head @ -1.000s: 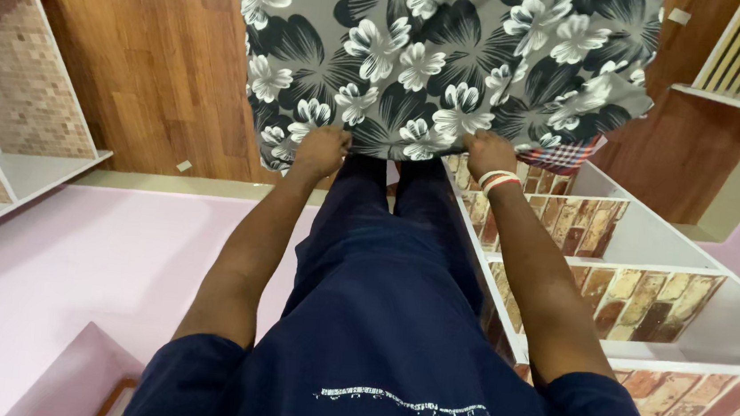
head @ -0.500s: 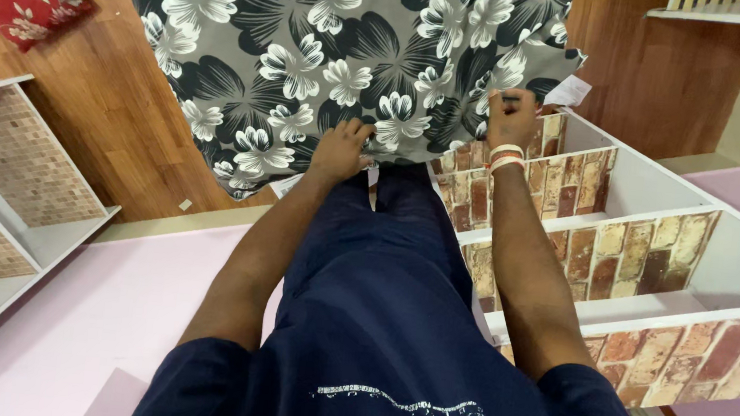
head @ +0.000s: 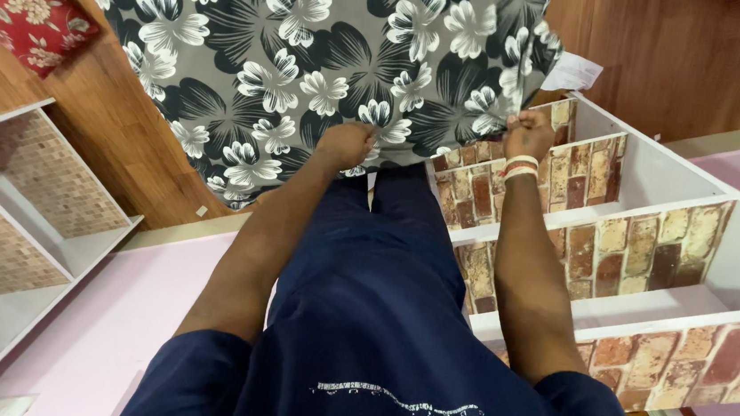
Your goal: The person spreads a floral patterned cloth over a mattress on a small bed, using their hands to smooth the fabric and tuck it around the edges.
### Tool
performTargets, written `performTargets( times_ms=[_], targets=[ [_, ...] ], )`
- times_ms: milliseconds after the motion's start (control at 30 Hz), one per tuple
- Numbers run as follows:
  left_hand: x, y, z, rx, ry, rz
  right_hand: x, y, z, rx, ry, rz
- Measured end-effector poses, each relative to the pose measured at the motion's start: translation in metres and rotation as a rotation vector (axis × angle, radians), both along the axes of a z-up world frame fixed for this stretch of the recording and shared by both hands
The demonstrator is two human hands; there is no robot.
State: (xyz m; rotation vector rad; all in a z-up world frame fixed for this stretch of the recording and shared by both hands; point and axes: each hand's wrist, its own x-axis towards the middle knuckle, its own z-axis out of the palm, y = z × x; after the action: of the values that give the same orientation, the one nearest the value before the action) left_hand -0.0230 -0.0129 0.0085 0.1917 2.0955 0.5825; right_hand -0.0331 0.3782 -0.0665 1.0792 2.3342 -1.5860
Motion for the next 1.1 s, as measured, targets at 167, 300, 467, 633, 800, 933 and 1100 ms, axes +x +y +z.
performTargets(
  times_ms=[167, 300, 467, 633, 800, 933, 1100],
  targets=[
    [0.003, 0.011, 0.006, 0.017, -0.006, 0.074, 0.04, 0.018, 0.001, -0.387, 0.006, -0.401],
    [0.002, 0.014, 0.014, 0.042, 0.014, 0.081, 0.016, 0.007, 0.01, -0.359, -0.089, -0.475],
    [0.013, 0.019, 0.029, -0.092, 0.182, -0.097, -0.009, 0.012, 0.011, -0.371, -0.236, -0.438],
    [0.034, 0.011, 0.004, -0.177, 0.344, -0.137, -0.002, 0.032, 0.002, -0.098, 0.009, -0.112],
    [0.041, 0.006, -0.031, -0.127, 0.268, -0.104, 0.016, 0.043, 0.019, -0.091, -0.024, -0.252],
    [0.023, 0.003, -0.007, -0.007, 0.079, -0.059, 0.006, 0.05, 0.039, 0.002, -0.041, -0.214],
    [0.006, 0.012, 0.04, 0.13, 0.014, 0.013, 0.001, 0.071, 0.065, 0.012, 0.075, -0.121]
  ],
)
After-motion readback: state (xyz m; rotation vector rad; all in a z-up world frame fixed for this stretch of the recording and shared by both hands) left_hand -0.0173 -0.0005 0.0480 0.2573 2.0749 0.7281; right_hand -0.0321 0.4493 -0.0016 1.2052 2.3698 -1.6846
